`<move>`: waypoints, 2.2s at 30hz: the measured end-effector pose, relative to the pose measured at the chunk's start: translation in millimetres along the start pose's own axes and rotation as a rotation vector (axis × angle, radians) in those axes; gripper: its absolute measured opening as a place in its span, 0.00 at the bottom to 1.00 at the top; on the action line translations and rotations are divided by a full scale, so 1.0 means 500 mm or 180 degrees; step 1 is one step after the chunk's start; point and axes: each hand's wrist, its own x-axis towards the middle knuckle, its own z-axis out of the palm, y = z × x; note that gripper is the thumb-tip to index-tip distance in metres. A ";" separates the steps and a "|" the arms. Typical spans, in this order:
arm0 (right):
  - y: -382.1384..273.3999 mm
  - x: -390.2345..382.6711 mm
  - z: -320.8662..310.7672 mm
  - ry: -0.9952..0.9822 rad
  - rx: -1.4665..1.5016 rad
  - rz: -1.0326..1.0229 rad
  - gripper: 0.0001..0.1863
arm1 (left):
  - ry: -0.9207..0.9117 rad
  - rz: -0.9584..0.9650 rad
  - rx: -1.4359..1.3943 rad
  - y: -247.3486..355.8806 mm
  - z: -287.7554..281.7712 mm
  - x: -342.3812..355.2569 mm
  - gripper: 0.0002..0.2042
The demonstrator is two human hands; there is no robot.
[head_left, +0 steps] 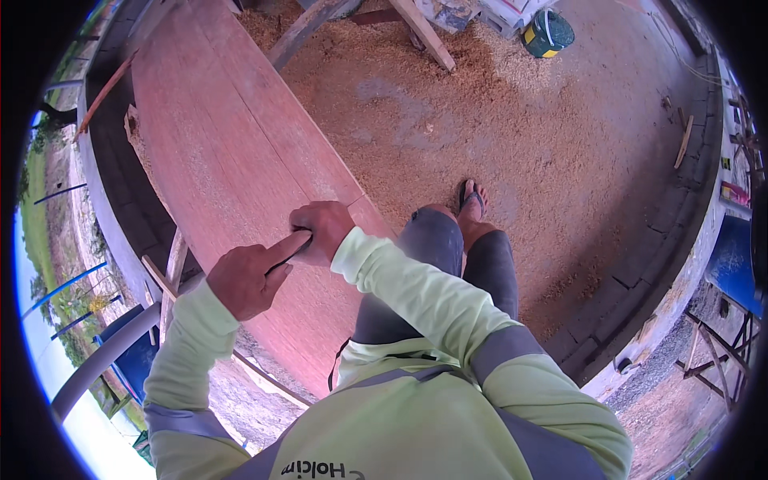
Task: The person uses an L-square and a pencil to mark a line across a plywood board. They then pick up a hand saw and begin cutting the board along the marked line while holding it in place by hand.
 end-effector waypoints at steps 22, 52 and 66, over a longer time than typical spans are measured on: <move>-0.100 0.046 -0.039 0.0555 0.0316 0.0161 0.17 | -0.0184 0.0305 0.0046 0.035 -0.131 -0.007 0.29; -0.057 0.037 -0.041 0.0428 0.0197 0.0255 0.14 | -0.0031 0.0245 -0.0295 0.011 -0.094 0.035 0.30; -0.227 0.078 -0.039 0.0617 0.0766 -0.0209 0.17 | -0.0299 0.0576 -0.0344 0.054 -0.236 -0.105 0.26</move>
